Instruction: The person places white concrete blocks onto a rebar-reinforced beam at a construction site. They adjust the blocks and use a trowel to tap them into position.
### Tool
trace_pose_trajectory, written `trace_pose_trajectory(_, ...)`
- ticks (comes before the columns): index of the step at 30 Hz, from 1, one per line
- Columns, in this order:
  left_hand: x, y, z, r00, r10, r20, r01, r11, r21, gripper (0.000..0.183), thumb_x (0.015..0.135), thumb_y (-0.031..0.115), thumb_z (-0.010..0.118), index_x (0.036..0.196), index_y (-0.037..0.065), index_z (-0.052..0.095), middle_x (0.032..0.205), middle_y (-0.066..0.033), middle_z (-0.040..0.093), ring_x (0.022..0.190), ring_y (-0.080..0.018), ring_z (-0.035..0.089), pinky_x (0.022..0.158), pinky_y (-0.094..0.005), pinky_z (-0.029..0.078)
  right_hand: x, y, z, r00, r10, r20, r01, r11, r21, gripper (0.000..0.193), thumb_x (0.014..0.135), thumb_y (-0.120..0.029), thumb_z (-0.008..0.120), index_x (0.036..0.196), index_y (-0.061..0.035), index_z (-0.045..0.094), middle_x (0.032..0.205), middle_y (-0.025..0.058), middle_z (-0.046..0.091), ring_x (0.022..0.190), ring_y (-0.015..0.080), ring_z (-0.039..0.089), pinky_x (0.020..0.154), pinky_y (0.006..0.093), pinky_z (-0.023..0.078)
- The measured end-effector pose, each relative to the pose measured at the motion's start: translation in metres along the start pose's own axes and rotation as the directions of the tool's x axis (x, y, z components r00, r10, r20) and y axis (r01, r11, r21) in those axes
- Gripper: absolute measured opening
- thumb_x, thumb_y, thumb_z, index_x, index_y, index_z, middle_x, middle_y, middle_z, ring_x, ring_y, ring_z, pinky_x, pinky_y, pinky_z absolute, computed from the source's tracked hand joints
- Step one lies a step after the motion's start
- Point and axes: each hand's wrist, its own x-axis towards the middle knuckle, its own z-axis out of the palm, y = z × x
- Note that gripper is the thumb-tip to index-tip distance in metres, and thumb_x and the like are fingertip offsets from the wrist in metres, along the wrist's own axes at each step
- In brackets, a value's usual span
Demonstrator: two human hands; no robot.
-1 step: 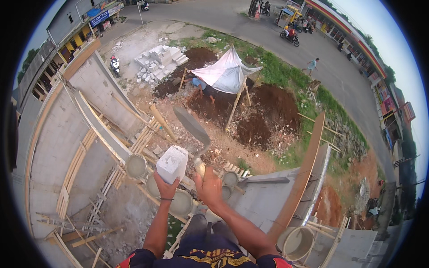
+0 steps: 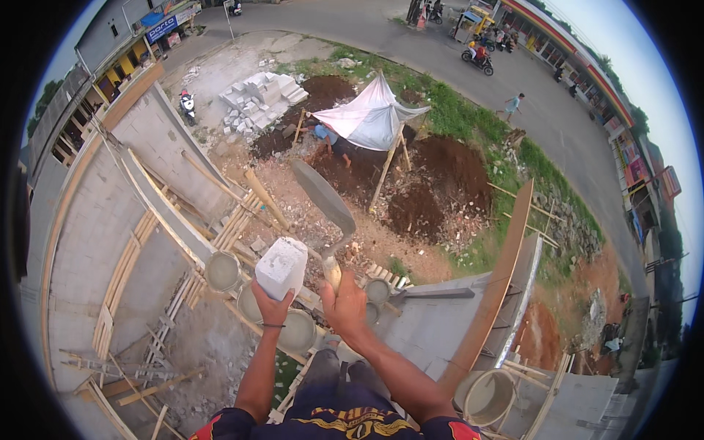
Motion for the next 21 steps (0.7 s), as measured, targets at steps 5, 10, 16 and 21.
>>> trace_pose_trajectory(5,0.002,0.013,0.024,0.996,0.034,0.083,-0.033,0.999,-0.013,0.095,0.06,0.017,0.087,0.136,-0.004,0.034,0.125,-0.0223,0.042,0.118,-0.0389,0.042,0.102,-0.0491,0.033,-0.007,0.07,0.023,0.971,0.138,0.195,-0.076,0.952,-0.297,0.037,0.09,-0.024,0.061,0.105,0.0068,0.048,0.078,0.0307,0.064,0.074,0.0484,0.064,0.063,0.0544,0.049)
trace_pose_trajectory(10,0.01,-0.008,0.022,0.997,0.046,0.065,-0.048,0.999,0.025,0.095,0.061,0.02,0.087,0.136,-0.004,0.034,0.125,-0.0223,0.043,0.118,-0.0394,0.042,0.102,-0.0496,0.033,0.01,0.026,0.003,0.998,0.05,-0.028,-0.05,0.999,0.009,0.036,0.091,-0.024,0.06,0.102,0.0083,0.05,0.075,0.0325,0.063,0.073,0.0515,0.064,0.063,0.0562,0.05)
trace_pose_trajectory(16,0.012,-0.003,0.039,0.988,0.037,0.147,-0.046,0.997,0.055,0.097,0.061,0.022,0.087,0.137,-0.005,0.033,0.126,-0.0222,0.042,0.119,-0.0399,0.041,0.103,-0.0498,0.033,0.013,0.076,0.021,0.974,0.197,0.115,-0.174,0.967,-0.186,0.035,0.091,-0.022,0.061,0.107,0.0062,0.048,0.078,0.0304,0.064,0.074,0.0495,0.065,0.062,0.0536,0.05)
trace_pose_trajectory(21,0.019,-0.015,0.039,0.997,-0.028,0.066,0.03,0.999,-0.018,0.097,0.061,0.02,0.086,0.138,-0.005,0.032,0.129,-0.0227,0.041,0.121,-0.0394,0.041,0.106,-0.049,0.032,0.03,0.013,-0.015,0.986,0.021,-0.163,0.01,0.982,0.187,0.035,0.091,-0.024,0.061,0.105,0.0069,0.05,0.079,0.0314,0.064,0.076,0.05,0.065,0.066,0.0542,0.051)
